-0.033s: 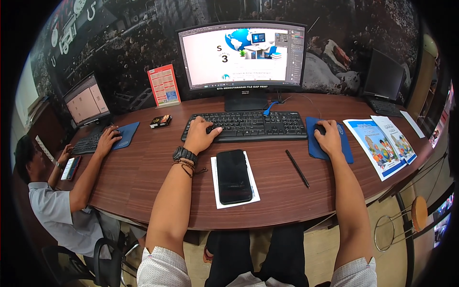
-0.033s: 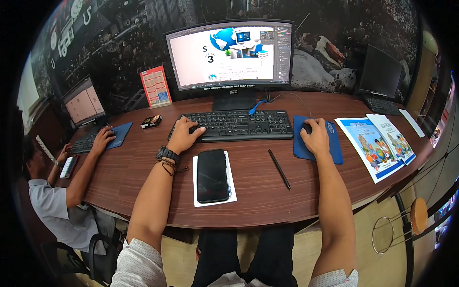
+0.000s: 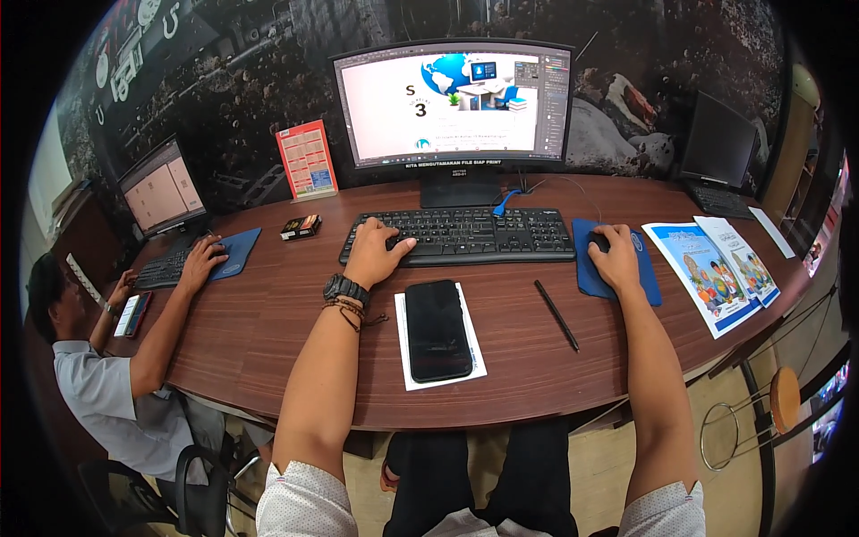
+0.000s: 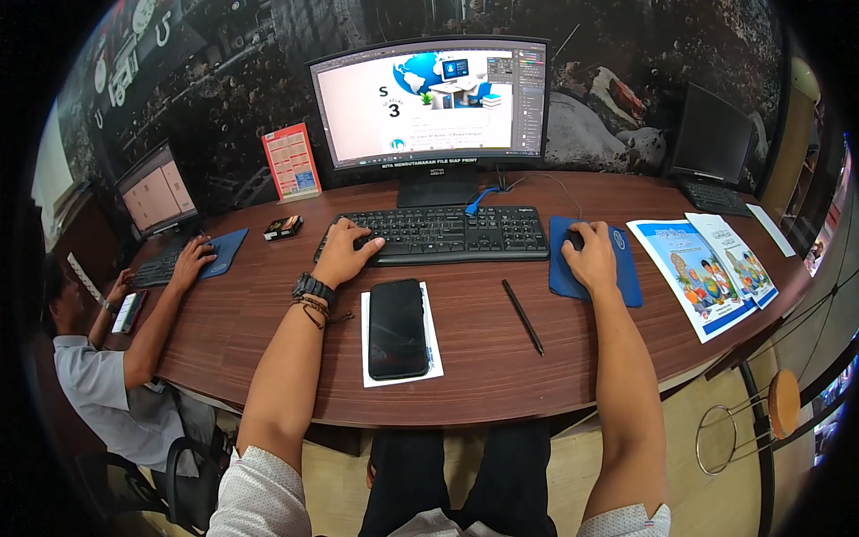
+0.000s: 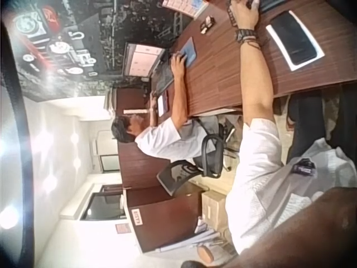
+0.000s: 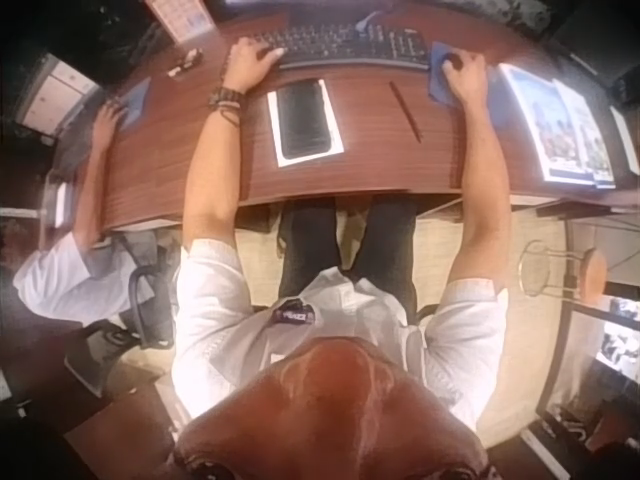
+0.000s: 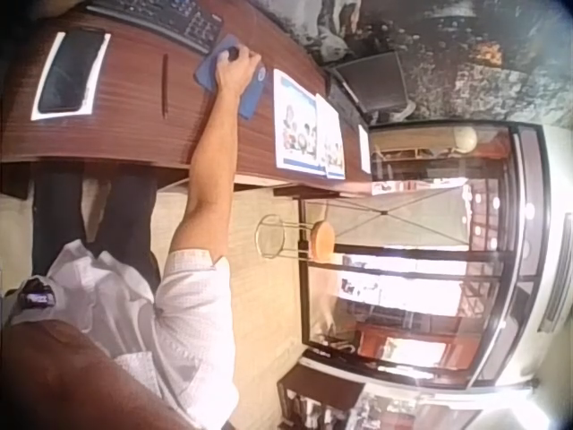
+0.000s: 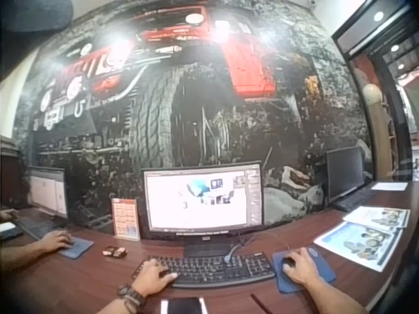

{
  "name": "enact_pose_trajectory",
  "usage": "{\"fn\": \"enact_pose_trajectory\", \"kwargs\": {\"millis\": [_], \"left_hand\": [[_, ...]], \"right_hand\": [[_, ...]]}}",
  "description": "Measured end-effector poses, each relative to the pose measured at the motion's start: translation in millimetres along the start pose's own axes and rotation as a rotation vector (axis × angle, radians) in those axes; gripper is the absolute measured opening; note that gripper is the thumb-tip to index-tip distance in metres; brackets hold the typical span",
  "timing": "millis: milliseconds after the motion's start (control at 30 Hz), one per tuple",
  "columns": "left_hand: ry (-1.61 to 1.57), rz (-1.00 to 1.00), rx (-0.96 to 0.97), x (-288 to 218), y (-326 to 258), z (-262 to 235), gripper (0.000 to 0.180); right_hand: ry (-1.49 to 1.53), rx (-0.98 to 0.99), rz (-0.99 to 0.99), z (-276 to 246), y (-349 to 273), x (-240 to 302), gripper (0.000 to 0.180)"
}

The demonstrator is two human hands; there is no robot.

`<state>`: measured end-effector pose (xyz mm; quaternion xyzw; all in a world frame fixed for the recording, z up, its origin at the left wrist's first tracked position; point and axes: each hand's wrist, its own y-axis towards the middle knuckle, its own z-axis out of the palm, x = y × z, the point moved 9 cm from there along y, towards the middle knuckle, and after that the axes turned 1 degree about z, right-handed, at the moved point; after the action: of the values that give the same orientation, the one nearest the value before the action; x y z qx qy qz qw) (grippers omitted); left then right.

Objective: Designing a school book cover using graphic design software on a computer.

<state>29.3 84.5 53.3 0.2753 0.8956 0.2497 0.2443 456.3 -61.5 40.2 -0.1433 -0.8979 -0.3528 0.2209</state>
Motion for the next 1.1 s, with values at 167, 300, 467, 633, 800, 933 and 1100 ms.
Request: {"fn": "enact_pose_trajectory", "kwargs": {"millis": [167,300,467,633,800,933,1100], "left_hand": [[0.004,-0.017,0.03,0,1,3,0.05],[0.011,0.002,0.018,0,1,3,0.048],[0.009,-0.029,0.032,4,-1,1,0.05],[0.005,-0.02,0.018,2,0,3,0.051],[-0.009,-0.021,0.019,4,-1,3,0.05],[-0.035,-0.018,0.014,4,-1,4,0.049],[-0.027,-0.006,0.006,2,0,3,0.049]], "right_hand": [[-0.002,0.001,0.002,0,1,-1,0.036],[0.004,0.005,0.005,0,1,-1,0.036],[0.059,0.033,-0.057,2,0,6,0.035],[0.115,0.077,-0.127,2,-2,14,0.033],[0.109,0.082,-0.125,4,-2,16,0.033],[0.1,0.084,-0.117,4,-2,15,0.033],[0.087,0.076,-0.119,2,-2,15,0.033]]}}
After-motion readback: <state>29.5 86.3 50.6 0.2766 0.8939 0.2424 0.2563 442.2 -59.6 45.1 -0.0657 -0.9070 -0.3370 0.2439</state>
